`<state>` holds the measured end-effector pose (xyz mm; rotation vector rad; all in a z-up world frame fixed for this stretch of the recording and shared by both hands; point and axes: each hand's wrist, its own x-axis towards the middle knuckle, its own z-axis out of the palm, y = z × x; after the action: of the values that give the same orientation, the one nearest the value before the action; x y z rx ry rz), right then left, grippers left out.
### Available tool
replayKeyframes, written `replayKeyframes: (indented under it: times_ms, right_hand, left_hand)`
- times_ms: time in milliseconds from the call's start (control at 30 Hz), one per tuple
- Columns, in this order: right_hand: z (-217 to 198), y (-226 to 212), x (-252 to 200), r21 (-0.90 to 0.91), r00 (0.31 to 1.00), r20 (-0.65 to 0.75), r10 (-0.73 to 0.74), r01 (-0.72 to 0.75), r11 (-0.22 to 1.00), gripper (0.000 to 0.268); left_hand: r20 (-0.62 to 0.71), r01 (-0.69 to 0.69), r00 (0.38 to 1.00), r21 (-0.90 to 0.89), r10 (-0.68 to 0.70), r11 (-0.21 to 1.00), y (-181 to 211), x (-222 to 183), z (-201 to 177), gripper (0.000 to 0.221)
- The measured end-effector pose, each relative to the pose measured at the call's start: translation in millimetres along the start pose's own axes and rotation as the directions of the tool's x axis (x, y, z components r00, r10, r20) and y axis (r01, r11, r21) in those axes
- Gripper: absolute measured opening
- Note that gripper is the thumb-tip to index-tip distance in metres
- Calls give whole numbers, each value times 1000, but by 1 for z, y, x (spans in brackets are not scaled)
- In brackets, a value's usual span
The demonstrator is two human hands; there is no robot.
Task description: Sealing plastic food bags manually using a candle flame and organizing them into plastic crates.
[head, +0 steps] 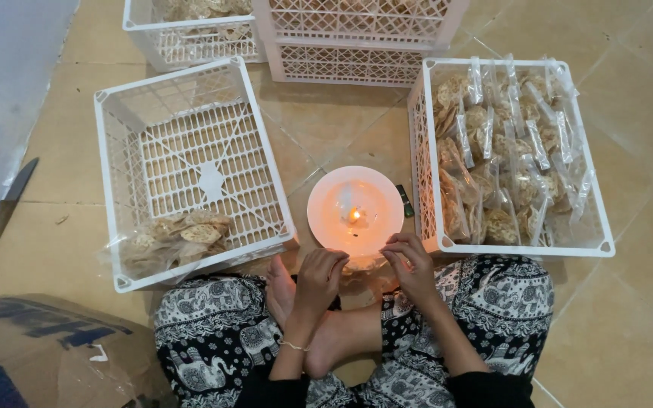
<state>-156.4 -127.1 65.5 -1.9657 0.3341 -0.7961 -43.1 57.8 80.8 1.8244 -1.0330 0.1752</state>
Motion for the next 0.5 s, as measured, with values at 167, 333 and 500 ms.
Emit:
replayKeyframes:
  times_ms: [167,333,500]
  right_hand:
    - [-1,3,3,17,999,-1,-52,52,998,6]
    - [-10,-2,14,0,995,79,-62,62,998,7]
    - [-4,-9,12,-95,952,219,-215,240,966,12]
  left_hand:
    - [14,12,1000,-14,-12,1000,13,9,-10,8]
    - [24,20,1000,-9,-19,1000,20,14,-14,8]
    - [63,76,995,-2,-76,997,10,4,-2,8]
